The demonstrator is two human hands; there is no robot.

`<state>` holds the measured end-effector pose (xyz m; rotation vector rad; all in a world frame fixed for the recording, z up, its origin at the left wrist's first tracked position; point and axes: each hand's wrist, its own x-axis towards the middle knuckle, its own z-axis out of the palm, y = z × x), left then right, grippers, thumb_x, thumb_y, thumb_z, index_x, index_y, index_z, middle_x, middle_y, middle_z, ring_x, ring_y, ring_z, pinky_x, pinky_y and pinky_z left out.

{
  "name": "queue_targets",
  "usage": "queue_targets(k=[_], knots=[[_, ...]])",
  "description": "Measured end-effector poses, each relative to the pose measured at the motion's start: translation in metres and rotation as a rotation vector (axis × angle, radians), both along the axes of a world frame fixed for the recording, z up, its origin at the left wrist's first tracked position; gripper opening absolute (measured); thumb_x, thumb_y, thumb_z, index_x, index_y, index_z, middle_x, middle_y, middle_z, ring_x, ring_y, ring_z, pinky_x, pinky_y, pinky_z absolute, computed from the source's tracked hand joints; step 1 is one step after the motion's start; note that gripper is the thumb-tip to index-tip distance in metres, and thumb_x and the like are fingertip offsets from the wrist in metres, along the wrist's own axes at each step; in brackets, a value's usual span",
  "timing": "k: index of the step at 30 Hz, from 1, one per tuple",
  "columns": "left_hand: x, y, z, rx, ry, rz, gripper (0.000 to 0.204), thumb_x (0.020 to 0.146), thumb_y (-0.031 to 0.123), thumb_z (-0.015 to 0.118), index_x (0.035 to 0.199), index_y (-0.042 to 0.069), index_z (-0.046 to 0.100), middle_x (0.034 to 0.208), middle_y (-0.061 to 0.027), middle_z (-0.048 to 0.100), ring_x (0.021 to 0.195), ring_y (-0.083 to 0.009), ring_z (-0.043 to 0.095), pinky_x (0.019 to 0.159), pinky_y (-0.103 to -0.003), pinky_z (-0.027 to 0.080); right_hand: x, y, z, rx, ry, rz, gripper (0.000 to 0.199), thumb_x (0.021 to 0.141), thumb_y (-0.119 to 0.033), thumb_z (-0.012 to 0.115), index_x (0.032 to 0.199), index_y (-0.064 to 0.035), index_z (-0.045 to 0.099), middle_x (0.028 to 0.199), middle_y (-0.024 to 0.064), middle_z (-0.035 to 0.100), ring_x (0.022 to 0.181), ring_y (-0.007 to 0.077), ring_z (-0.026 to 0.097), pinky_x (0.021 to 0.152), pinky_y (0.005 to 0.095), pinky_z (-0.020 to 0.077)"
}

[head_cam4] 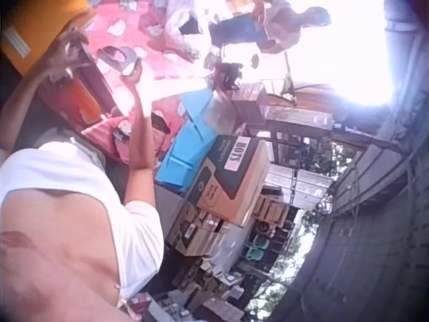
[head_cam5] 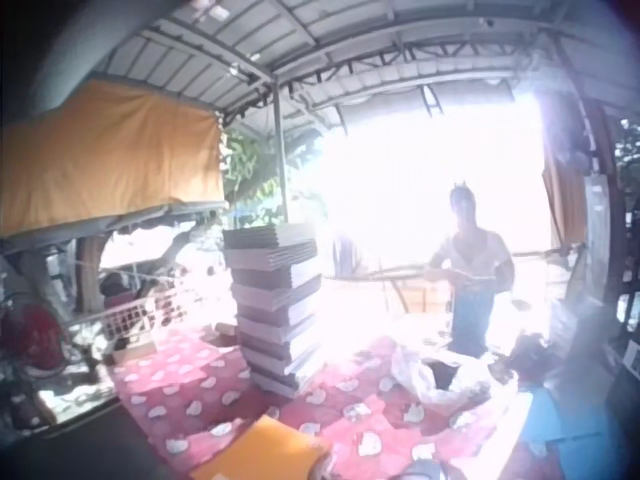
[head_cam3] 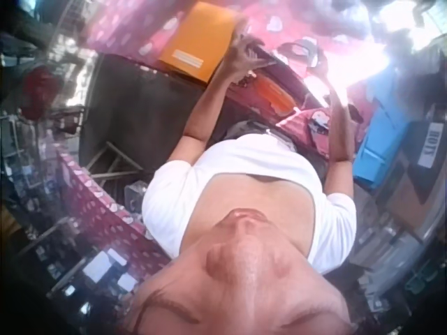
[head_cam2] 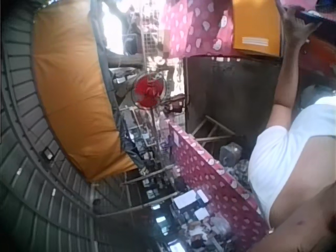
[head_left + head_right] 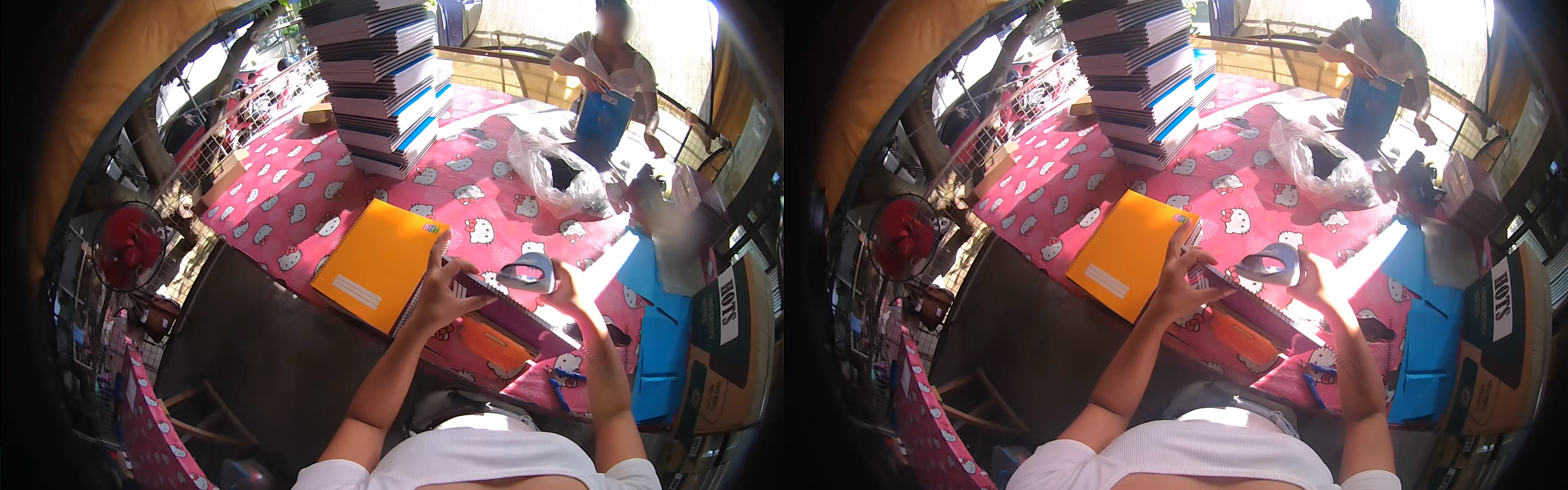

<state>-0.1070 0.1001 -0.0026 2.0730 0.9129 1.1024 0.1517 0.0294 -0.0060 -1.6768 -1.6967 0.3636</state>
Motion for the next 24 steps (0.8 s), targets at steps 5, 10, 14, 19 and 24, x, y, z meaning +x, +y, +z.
queue_targets(k=[5, 10, 14, 19, 24], knots=[[-0.010, 0.006, -0.002, -0.013, -0.074, -0.005, 0.048, 0.059, 0.023, 0.089, 0.100, 0.011, 0.066, 0.143, -0.0204, 0.036, 0.133, -0.0345, 0.037, 0.104, -0.042, 0.038, -0.015, 0.022, -0.004, -0.280, 0.074, 0.072, 0.055, 0.059, -0.007, 0.074, 0.112, -0.0027, 0.060, 0.094, 0.0086, 0.067, 0.088, 0.0170, 0.062, 0.077, 0.0324, 0.0507], [-0.011, 0.006, -0.014, -0.132, -0.187, -0.140, 0.052, 0.067, 0.009, 0.083, 0.112, 0.009, 0.059, 0.129, -0.0145, 0.049, 0.119, -0.0253, 0.050, 0.096, -0.036, 0.045, -0.019, 0.014, 0.002, -0.177, 0.267, 0.276, 0.049, 0.062, -0.002, 0.073, 0.110, -0.0013, 0.060, 0.092, 0.0078, 0.067, 0.087, 0.0163, 0.063, 0.074, 0.0309, 0.0512], [-0.009, 0.007, -0.026, -0.411, -0.453, -0.178, 0.053, 0.075, -0.005, 0.073, 0.122, 0.006, 0.051, 0.119, -0.0087, 0.054, 0.106, -0.0152, 0.056, 0.093, -0.030, 0.048, -0.019, 0.027, -0.001, -0.184, 0.534, 0.175, 0.052, 0.061, 0.000, 0.075, 0.110, -0.0036, 0.059, 0.093, 0.0053, 0.066, 0.086, 0.0150, 0.062, 0.073, 0.0302, 0.0514], [-0.019, 0.006, -0.035, -0.480, -0.564, -0.138, 0.042, 0.080, -0.007, 0.068, 0.119, 0.002, 0.056, 0.108, -0.0074, 0.063, 0.102, -0.0145, 0.060, 0.089, -0.027, 0.052, -0.032, 0.047, 0.004, -0.330, -0.016, 0.000, 0.051, 0.061, -0.006, 0.075, 0.110, -0.0063, 0.062, 0.093, 0.0036, 0.067, 0.088, 0.0140, 0.062, 0.079, 0.0309, 0.0506], [-0.015, 0.003, -0.030, -0.645, -0.664, -0.139, 0.031, 0.083, -0.007, 0.065, 0.114, -0.002, 0.062, 0.106, -0.0069, 0.067, 0.099, -0.0131, 0.063, 0.090, -0.025, 0.051, -0.029, 0.041, -0.005, -0.171, 0.263, 0.260, 0.040, 0.060, -0.007, 0.073, 0.098, -0.0052, 0.061, 0.084, 0.0164, 0.065, 0.077, 0.0289, 0.065, 0.070, 0.0378, 0.0519]])
